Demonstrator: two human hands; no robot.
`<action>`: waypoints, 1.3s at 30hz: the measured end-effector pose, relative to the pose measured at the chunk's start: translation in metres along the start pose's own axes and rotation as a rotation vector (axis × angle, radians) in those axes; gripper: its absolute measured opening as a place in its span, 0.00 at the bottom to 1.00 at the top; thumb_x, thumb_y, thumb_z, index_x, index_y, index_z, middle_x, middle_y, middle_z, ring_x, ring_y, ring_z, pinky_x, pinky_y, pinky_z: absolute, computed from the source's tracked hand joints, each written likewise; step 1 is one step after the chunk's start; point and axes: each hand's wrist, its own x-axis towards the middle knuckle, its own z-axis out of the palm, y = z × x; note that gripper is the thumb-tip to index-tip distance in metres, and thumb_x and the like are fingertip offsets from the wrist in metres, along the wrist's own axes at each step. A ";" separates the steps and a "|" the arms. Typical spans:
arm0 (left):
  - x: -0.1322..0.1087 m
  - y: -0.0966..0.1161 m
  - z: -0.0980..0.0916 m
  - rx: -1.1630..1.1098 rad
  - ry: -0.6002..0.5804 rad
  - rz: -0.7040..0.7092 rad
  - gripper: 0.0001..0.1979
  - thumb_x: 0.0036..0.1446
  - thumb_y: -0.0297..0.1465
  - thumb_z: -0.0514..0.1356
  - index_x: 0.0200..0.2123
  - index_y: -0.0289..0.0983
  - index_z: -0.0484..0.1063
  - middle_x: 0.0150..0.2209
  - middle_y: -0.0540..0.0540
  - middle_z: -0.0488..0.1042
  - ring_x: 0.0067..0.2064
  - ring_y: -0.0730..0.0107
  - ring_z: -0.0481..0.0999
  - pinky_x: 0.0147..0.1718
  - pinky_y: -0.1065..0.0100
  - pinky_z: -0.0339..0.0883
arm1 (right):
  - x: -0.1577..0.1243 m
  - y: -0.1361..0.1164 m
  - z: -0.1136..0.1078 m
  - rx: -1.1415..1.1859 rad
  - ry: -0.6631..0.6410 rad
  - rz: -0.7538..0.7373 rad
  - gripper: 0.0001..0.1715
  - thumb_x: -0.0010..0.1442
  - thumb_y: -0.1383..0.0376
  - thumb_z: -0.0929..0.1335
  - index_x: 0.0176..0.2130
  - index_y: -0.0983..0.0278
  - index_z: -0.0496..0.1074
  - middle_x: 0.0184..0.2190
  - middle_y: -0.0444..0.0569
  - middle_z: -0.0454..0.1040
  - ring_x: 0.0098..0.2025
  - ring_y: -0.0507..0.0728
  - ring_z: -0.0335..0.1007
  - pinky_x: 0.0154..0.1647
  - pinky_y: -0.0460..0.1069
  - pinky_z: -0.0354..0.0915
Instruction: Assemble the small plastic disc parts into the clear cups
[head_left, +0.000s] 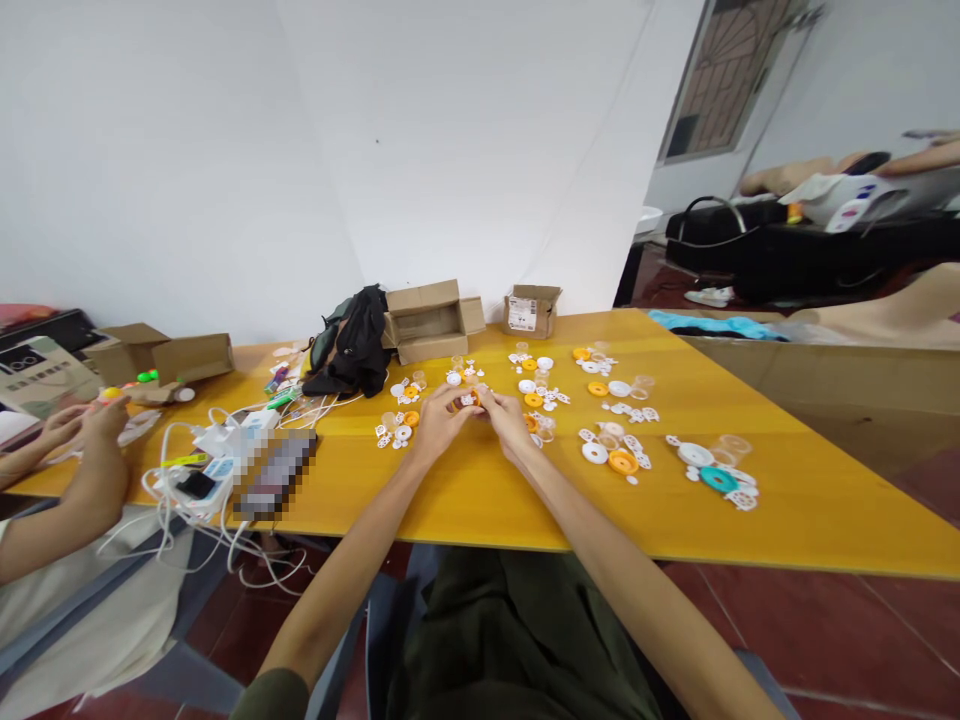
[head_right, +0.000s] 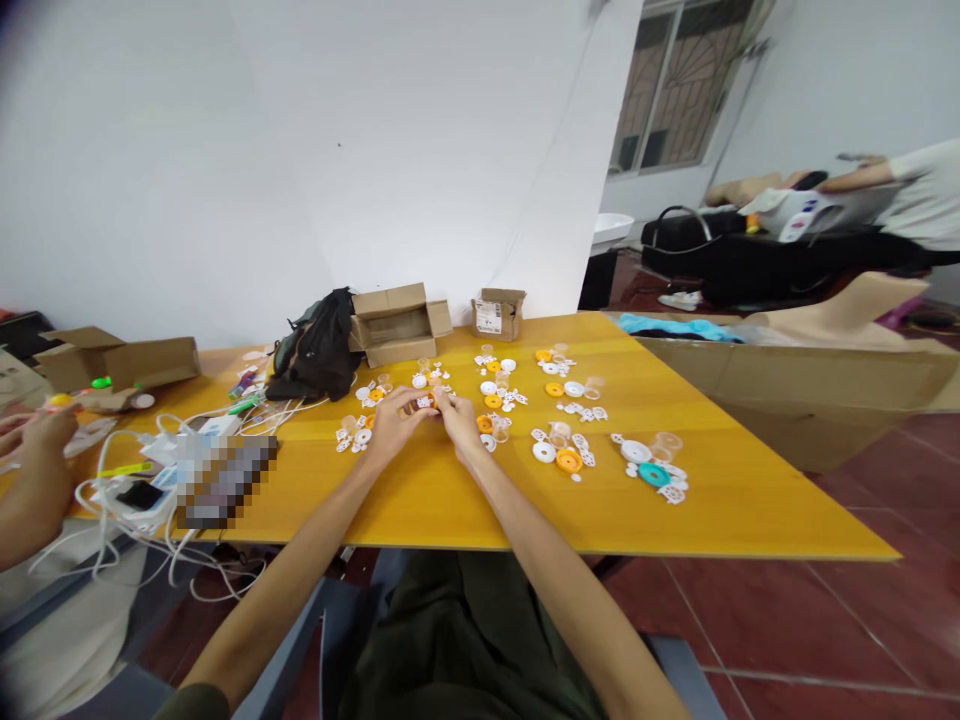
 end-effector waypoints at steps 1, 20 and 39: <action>0.000 0.001 -0.001 -0.002 -0.014 0.003 0.08 0.59 0.34 0.66 0.42 0.42 0.82 0.37 0.46 0.79 0.33 0.68 0.75 0.34 0.67 0.71 | 0.000 0.000 0.000 0.018 0.000 0.006 0.36 0.36 0.31 0.72 0.18 0.61 0.74 0.19 0.47 0.75 0.27 0.58 0.72 0.35 0.54 0.72; -0.002 0.001 0.003 -0.294 0.052 -0.285 0.09 0.51 0.37 0.71 0.31 0.37 0.82 0.32 0.44 0.84 0.33 0.61 0.83 0.37 0.62 0.79 | 0.003 0.009 0.000 -0.004 -0.010 -0.050 0.36 0.42 0.32 0.71 0.23 0.62 0.77 0.24 0.49 0.78 0.35 0.63 0.77 0.41 0.57 0.74; 0.001 0.000 0.005 -0.223 0.049 -0.219 0.08 0.52 0.33 0.69 0.35 0.37 0.77 0.33 0.46 0.82 0.33 0.67 0.82 0.35 0.67 0.77 | 0.000 0.002 0.003 -0.018 -0.013 -0.098 0.34 0.45 0.34 0.70 0.22 0.62 0.76 0.23 0.49 0.77 0.35 0.63 0.76 0.42 0.57 0.74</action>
